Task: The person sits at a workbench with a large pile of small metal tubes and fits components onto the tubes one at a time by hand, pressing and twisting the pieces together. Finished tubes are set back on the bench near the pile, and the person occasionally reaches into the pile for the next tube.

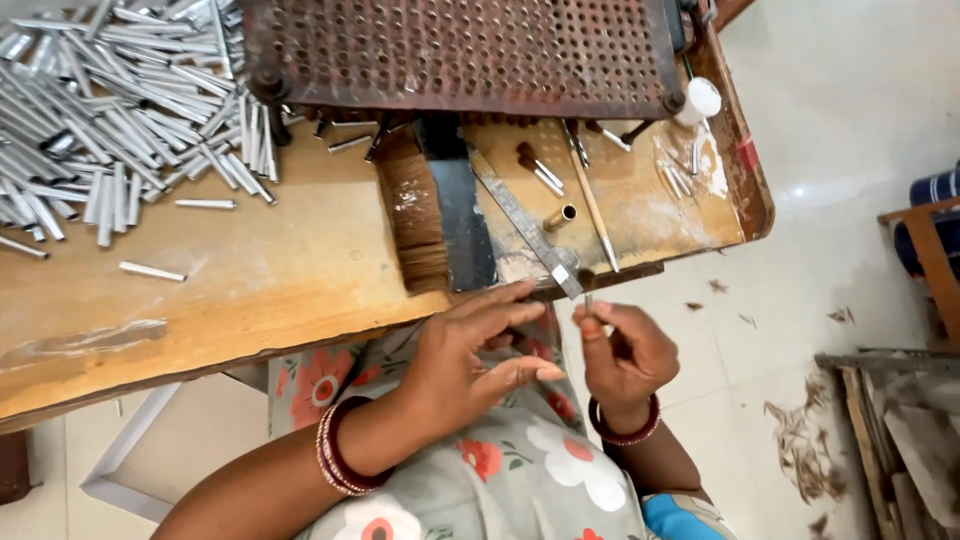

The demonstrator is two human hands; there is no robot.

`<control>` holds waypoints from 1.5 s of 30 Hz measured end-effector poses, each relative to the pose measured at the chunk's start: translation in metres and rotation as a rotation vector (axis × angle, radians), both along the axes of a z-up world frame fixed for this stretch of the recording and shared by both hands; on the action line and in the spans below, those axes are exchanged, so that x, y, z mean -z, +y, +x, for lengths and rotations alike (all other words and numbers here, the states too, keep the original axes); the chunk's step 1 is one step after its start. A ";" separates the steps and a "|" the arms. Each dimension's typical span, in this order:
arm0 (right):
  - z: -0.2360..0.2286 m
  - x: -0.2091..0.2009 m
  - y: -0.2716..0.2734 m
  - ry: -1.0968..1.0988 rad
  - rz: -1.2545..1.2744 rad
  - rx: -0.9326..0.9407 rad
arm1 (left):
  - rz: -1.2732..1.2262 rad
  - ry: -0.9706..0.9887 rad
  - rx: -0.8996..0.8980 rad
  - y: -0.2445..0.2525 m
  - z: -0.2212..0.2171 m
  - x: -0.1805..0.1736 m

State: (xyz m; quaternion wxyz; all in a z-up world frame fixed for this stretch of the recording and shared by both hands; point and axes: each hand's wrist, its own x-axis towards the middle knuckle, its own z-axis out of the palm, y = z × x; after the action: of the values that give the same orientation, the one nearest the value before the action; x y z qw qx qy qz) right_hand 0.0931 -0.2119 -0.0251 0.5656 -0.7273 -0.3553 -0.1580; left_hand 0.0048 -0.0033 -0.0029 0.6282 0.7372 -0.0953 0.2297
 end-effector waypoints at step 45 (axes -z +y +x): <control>0.018 -0.080 0.072 -0.148 -0.357 -0.257 | 0.686 0.172 -0.289 0.087 0.005 -0.042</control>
State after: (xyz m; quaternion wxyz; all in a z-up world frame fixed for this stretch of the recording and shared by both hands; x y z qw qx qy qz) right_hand 0.1107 -0.1399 0.0550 0.4157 -0.7511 -0.5078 -0.0722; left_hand 0.0096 0.0833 0.0395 0.3118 0.9271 -0.0086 0.2080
